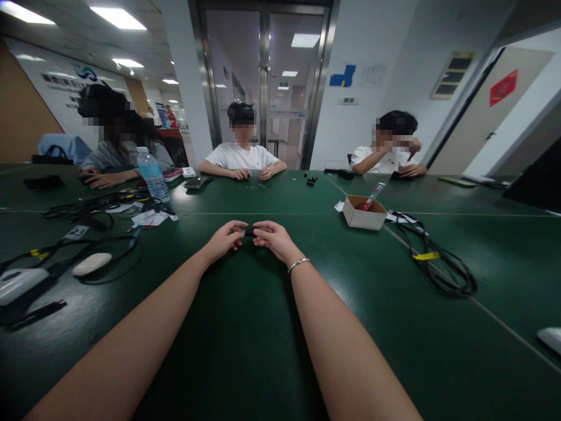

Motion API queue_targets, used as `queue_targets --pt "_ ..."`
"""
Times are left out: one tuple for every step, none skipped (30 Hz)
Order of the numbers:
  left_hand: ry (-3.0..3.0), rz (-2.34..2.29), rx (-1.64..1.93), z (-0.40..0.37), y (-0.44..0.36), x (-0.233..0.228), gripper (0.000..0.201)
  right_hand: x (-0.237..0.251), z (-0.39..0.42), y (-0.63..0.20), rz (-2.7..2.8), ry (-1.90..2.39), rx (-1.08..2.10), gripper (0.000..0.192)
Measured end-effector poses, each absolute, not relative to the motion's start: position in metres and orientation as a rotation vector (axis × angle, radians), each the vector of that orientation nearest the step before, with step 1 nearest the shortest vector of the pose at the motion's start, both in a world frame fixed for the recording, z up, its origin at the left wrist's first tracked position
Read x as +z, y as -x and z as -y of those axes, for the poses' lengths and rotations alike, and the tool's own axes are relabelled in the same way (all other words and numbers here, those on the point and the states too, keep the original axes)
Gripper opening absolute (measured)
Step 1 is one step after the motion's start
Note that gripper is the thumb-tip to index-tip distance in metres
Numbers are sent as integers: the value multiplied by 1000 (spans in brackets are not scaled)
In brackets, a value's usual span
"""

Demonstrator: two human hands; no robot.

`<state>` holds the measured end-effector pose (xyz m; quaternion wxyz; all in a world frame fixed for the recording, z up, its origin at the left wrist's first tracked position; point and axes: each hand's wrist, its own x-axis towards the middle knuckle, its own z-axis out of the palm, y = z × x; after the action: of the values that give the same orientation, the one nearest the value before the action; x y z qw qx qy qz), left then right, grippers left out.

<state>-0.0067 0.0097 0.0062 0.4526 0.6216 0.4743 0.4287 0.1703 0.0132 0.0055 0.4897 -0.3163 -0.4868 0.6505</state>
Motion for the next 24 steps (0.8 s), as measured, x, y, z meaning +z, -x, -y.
queue_targets --pt "-1524 -1171 1055 -10 7 6 24 6 -13 -170 1185 768 1580 20" --pt "-1519 -1173 1050 -10 7 6 23 6 -13 -170 1188 768 1580 20" --pt "-1522 -1175 1046 -10 7 5 23 6 -13 -170 1190 767 1579 20" --pt "-1531 -1178 1048 -10 7 5 23 5 -13 -171 1190 766 1577 20" --pt "-1540 -1182 1057 -10 6 5 22 5 -13 -171 1190 766 1576 20" --pt "-1543 -1187 1069 -10 6 5 22 5 -13 -171 1189 768 1575 20" --pt "-1538 -1192 1075 -10 6 5 22 5 -13 -171 1188 772 1575 20" --pt "-1534 -1195 1078 -10 6 4 22 5 -13 -171 1188 774 1575 20" --pt "-1537 -1194 1079 -10 6 4 22 5 -13 -171 1189 775 1575 20" --pt "-1548 -1187 1078 -11 6 4 23 5 -13 -171 1191 775 1576 20" --pt "-1562 -1182 1081 -11 6 3 23 5 -13 -170 1192 774 1576 20" --pt "-1575 -1178 1087 -11 6 3 23 5 -13 -170 1193 774 1576 20" --pt "-1580 -1180 1097 -11 6 2 22 5 -13 -170 1193 774 1575 20" --pt "-1575 -1184 1101 -12 7 2 23 5 -13 -170 1193 776 1575 20" --pt "-1562 -1187 1099 -12 7 2 24 5 -13 -170 1192 778 1574 20" --pt "-1553 -1188 1090 -12 7 2 24 5 -13 -171 1192 778 1574 21" --pt "-1551 -1185 1078 -12 7 2 24 5 -13 -171 1192 777 1575 21" --pt "-1556 -1180 1067 -12 7 2 25 6 -13 -171 1193 777 1575 21" --pt "-1561 -1179 1062 -11 7 3 25 6 -13 -171 1193 777 1575 21" --pt "-1567 -1179 1064 -11 7 4 24 6 -13 -171 1190 778 1575 21" --pt "-1568 -1182 1073 -10 7 4 23 6 -13 -171 1187 780 1575 21" --pt "-1560 -1186 1082 -10 6 5 22 6 -13 -170 1185 781 1575 21" --pt "-1550 -1187 1088 -9 6 5 22 6 -13 -170 1183 779 1575 21" --pt "-1543 -1184 1088 -9 6 6 22 6 -13 -170 1183 776 1577 20"
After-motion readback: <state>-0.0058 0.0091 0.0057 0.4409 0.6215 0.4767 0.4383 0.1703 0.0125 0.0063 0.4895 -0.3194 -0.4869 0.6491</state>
